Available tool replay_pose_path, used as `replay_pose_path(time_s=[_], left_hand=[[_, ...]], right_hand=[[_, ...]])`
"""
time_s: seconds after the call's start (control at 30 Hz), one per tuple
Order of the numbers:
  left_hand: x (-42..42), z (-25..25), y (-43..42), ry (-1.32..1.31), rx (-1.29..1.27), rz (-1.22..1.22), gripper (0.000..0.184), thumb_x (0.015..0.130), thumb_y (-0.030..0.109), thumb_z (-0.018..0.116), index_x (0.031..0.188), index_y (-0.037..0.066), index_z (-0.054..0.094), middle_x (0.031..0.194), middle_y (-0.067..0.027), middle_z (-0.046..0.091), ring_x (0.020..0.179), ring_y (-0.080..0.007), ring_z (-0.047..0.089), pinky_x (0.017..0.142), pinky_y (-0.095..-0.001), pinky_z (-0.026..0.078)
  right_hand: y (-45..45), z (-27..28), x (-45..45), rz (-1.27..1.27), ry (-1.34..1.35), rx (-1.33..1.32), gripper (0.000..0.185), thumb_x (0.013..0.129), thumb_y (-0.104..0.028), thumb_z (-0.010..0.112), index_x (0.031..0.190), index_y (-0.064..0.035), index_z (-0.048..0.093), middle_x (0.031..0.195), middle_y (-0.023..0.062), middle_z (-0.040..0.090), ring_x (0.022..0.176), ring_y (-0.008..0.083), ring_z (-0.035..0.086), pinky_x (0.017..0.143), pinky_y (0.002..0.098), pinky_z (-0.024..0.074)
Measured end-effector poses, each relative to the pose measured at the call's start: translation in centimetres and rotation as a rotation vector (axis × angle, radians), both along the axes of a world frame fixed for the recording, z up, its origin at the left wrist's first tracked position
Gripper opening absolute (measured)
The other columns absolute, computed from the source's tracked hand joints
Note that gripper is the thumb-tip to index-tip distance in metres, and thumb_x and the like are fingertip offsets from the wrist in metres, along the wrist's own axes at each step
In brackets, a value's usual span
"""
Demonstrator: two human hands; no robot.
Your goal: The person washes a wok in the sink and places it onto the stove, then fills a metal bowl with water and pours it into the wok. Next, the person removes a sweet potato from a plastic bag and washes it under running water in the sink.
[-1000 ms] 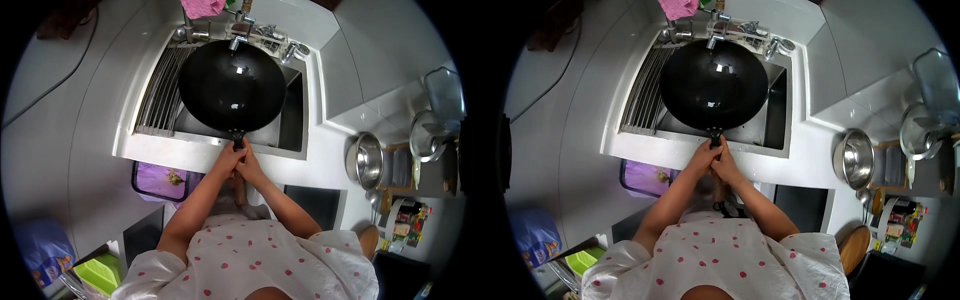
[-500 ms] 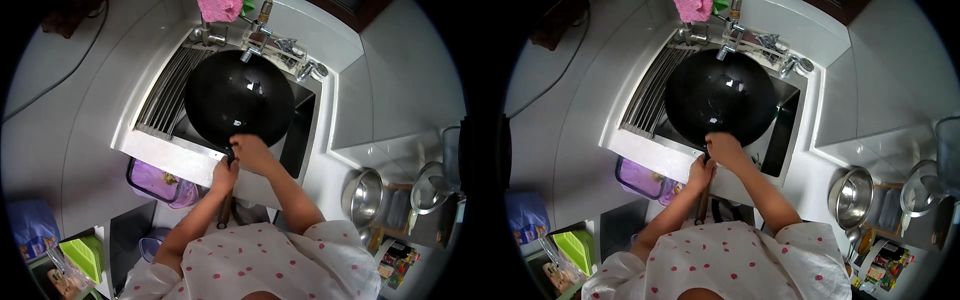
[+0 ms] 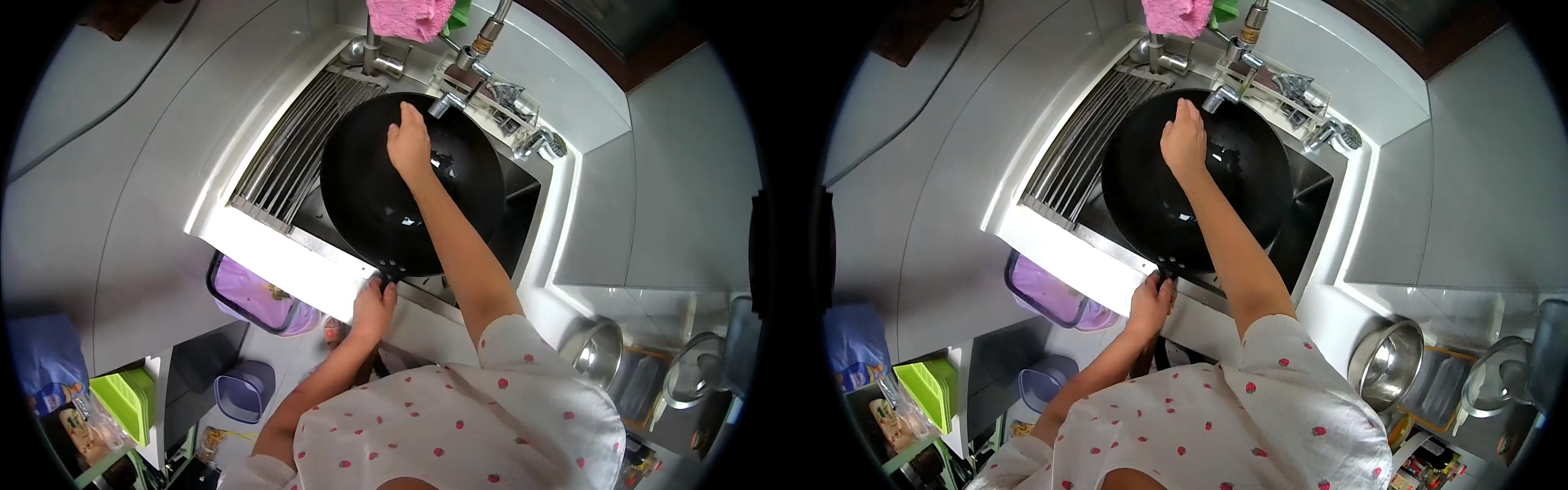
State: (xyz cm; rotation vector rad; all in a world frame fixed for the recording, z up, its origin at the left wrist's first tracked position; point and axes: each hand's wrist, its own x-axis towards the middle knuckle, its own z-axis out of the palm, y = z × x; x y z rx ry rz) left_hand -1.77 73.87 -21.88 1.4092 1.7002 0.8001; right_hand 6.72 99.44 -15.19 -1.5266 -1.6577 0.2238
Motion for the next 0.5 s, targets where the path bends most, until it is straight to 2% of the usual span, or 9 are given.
replay_pose_path(time_s=[0.13,0.37,0.43,0.5], left_hand=[[-0.2,0.4,0.0,-0.01,-0.037,-0.001,0.023,0.084,0.02,0.047,0.081,-0.002,0.052,0.056,-0.0085,0.054,0.046,-0.0173,0.053,0.046,-0.0293,0.042],[-0.6,1.8,0.4,0.026,-0.052,-0.009,0.024,0.084,0.022,0.048,0.082,-0.002,0.051,0.057,-0.0102,0.055,0.048,-0.0207,0.054,0.049,-0.0323,0.043],[-0.5,3.3,0.8,0.011,-0.192,-0.027,0.03,0.084,0.024,0.048,0.089,-0.005,0.051,0.074,-0.0257,0.057,0.07,-0.0416,0.055,0.064,-0.0461,0.043],[-0.4,3.3,0.8,-0.004,-0.229,-0.025,0.03,0.084,0.025,0.048,0.089,-0.005,0.051,0.073,-0.0257,0.057,0.07,-0.0415,0.055,0.063,-0.046,0.043]], right_hand=[[2.7,0.1,-0.3,-0.034,0.065,0.071,0.043,0.079,-0.007,0.051,0.118,0.0049,0.041,0.12,0.0224,0.044,0.112,0.0346,0.042,0.095,0.0374,0.0337],[5.9,-0.3,-0.6,-0.06,0.126,0.0,0.043,0.08,-0.009,0.051,0.119,0.0041,0.04,0.122,0.0219,0.042,0.113,0.0342,0.042,0.095,0.0373,0.0334],[5.0,-0.9,-0.5,-0.014,0.142,-0.042,0.043,0.078,-0.006,0.052,0.118,0.0049,0.041,0.12,0.0207,0.043,0.111,0.0343,0.042,0.093,0.0383,0.0354],[4.6,-1.9,-0.2,0.006,0.161,-0.061,0.043,0.078,-0.006,0.052,0.118,0.005,0.041,0.121,0.0205,0.043,0.112,0.0339,0.042,0.093,0.0382,0.0351]])
